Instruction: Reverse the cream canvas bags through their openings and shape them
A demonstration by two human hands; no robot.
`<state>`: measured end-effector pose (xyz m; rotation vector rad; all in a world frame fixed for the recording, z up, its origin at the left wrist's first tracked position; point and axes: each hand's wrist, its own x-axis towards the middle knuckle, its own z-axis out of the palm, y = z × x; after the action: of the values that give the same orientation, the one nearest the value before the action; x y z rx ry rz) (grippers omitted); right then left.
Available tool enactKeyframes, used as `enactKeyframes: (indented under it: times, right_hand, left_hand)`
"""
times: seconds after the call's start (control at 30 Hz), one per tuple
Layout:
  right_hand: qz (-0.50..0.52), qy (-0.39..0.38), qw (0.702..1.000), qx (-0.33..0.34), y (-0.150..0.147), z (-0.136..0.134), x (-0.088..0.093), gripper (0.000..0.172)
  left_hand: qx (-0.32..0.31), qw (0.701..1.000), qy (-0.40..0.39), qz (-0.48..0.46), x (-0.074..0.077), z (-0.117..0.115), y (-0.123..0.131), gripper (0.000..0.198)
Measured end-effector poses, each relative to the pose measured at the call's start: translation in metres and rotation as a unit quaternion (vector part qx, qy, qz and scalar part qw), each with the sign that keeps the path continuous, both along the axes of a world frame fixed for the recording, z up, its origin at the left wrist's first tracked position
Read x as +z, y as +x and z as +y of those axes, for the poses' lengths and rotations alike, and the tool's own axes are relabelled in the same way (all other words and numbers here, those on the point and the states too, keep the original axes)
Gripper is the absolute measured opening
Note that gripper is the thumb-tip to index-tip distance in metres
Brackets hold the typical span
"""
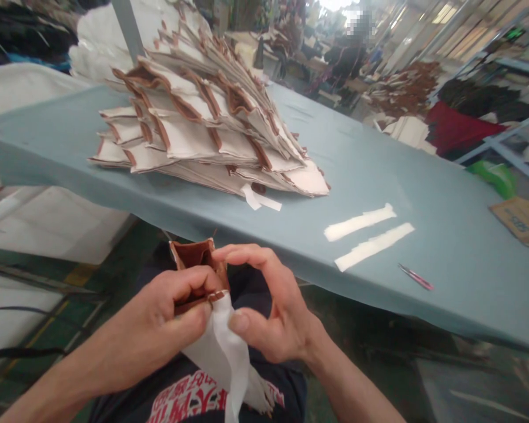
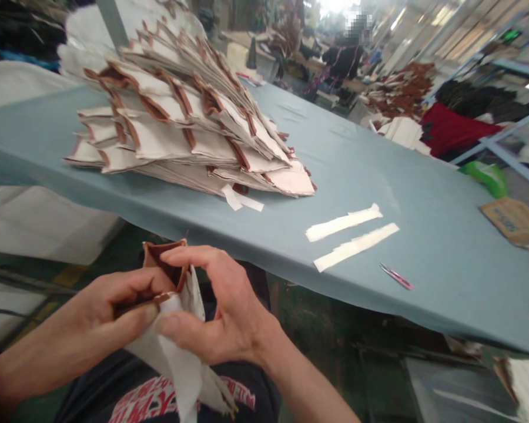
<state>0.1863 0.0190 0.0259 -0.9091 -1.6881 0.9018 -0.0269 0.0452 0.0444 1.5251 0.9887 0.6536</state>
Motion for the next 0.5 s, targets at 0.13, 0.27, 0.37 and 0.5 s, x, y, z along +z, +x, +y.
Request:
enactKeyframes:
  times: [0.13,0.27,0.37,0.5]
  right_hand:
    - [-0.129,0.076,0.986,0.076,-0.003,0.018,0.016,0.044]
    - [-0.200,0.078,0.969,0.125,-0.001,0.031,0.015,0.036]
    - [-0.213,0.054,0.964,0.151,0.000,0.032,0.014,0.037]
    - [-0.184,-0.002,0.966,0.181,-0.003,0.030,0.016,0.039]
  left_hand:
    - [-0.015,1.000,0.024,0.013,-0.001,-0.005,-0.007,0.017]
    - [-0.015,0.997,0.057,0.044,0.002,-0.009,-0.015,0.021]
    - [0.009,0.994,0.081,0.070,0.008,-0.014,-0.016,0.021]
    - [0.046,0.979,0.148,0.129,0.009,-0.020,-0.015,0.017]
